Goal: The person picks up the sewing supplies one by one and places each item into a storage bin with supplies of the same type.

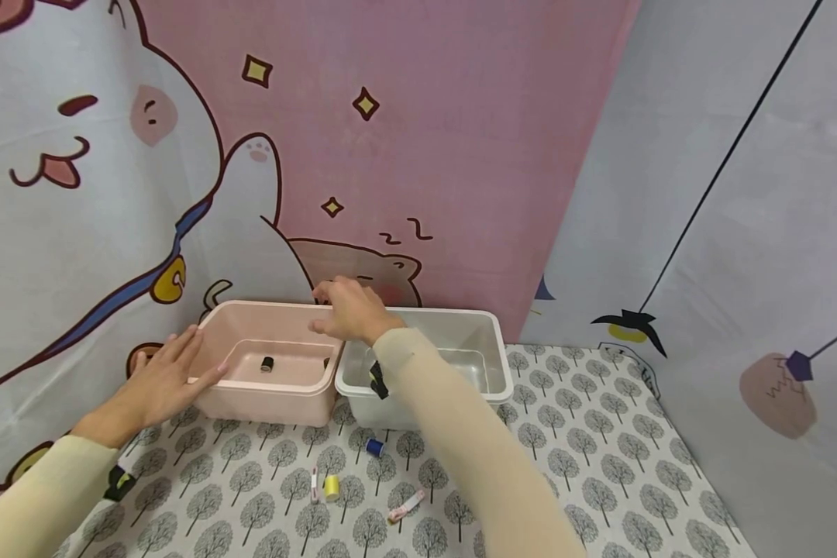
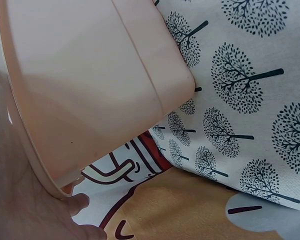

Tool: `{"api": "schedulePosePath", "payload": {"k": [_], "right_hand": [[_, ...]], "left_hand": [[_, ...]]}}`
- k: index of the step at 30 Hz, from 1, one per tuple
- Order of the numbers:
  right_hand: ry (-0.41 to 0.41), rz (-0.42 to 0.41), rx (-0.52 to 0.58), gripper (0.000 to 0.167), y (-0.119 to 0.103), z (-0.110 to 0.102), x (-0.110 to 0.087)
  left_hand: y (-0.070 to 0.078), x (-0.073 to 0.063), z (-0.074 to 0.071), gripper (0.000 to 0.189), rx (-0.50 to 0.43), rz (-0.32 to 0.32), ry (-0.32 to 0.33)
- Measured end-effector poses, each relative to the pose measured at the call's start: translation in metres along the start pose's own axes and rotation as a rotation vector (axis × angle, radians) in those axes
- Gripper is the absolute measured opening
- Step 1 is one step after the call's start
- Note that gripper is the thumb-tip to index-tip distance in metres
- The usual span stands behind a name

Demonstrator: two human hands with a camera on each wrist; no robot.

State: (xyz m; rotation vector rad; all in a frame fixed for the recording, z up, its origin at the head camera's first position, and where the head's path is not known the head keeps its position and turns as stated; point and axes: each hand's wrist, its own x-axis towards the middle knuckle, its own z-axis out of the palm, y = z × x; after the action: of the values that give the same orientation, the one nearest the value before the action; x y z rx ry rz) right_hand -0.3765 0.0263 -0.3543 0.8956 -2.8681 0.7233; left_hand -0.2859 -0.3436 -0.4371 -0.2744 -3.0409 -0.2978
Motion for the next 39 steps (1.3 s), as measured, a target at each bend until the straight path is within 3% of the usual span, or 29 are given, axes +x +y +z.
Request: {"api": "schedulePosePath", "payload": {"k": [17, 29, 39], "right_hand": [[0.053, -0.069, -0.05, 0.056, 0.004, -0.008, -0.031], [0.073, -0.102, 0.004, 0.055, 0.005, -0.009, -0.065], [0.092, -0.193, -0.056, 0.055, 0.001, 0.001, -0.096]], "left_hand": [[0.001, -0.001, 0.0, 0.109, -0.011, -0.012, -0.007], [0.003, 0.0, -0.001, 0.112, -0.008, -0.01, -0.008], [0.004, -0.002, -0.001, 0.112, 0.004, -0.013, 0.001]]}}
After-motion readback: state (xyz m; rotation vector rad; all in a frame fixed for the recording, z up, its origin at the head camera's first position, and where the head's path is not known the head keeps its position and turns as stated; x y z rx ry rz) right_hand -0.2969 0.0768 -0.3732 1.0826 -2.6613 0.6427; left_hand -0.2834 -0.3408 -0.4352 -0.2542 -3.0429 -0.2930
